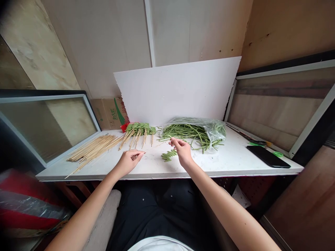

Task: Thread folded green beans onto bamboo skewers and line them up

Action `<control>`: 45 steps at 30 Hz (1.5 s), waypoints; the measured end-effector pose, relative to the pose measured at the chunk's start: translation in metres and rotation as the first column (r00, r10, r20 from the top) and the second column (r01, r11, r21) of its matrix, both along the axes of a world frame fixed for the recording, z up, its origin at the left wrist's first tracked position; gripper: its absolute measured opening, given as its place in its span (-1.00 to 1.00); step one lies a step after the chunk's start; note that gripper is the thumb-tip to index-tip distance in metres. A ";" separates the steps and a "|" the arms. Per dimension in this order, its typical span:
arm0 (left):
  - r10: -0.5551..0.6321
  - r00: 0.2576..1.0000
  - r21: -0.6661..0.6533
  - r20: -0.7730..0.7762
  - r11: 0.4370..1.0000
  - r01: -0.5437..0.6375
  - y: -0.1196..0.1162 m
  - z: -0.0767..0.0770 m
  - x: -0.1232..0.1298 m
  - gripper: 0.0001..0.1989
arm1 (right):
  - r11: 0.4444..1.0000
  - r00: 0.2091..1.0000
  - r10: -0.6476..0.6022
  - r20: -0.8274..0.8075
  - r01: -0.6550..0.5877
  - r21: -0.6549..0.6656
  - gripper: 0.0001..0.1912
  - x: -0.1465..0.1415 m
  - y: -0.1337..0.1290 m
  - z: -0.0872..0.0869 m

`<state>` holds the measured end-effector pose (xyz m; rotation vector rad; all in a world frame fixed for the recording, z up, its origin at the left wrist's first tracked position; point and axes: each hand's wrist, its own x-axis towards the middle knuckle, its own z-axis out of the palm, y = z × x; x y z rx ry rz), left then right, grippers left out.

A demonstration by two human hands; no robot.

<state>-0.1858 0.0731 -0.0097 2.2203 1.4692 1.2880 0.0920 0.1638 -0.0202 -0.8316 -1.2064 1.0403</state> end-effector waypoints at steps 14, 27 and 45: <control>-0.009 1.000 0.009 -0.024 1.000 0.009 0.000 -0.006 -0.006 -0.69 | 0.997 0.993 -0.071 -0.095 0.071 -0.004 -0.48 0.012 0.005 0.007; -0.014 0.994 -0.045 -0.105 0.999 0.009 0.005 -0.018 -0.002 -0.66 | 0.996 0.993 -0.081 -0.091 0.083 0.019 -0.50 0.004 -0.003 0.008; -0.031 0.989 -0.094 0.147 0.995 0.045 0.004 -0.020 0.012 -0.73 | 0.988 0.996 -0.087 -0.019 0.089 0.124 -0.55 0.008 -0.011 0.018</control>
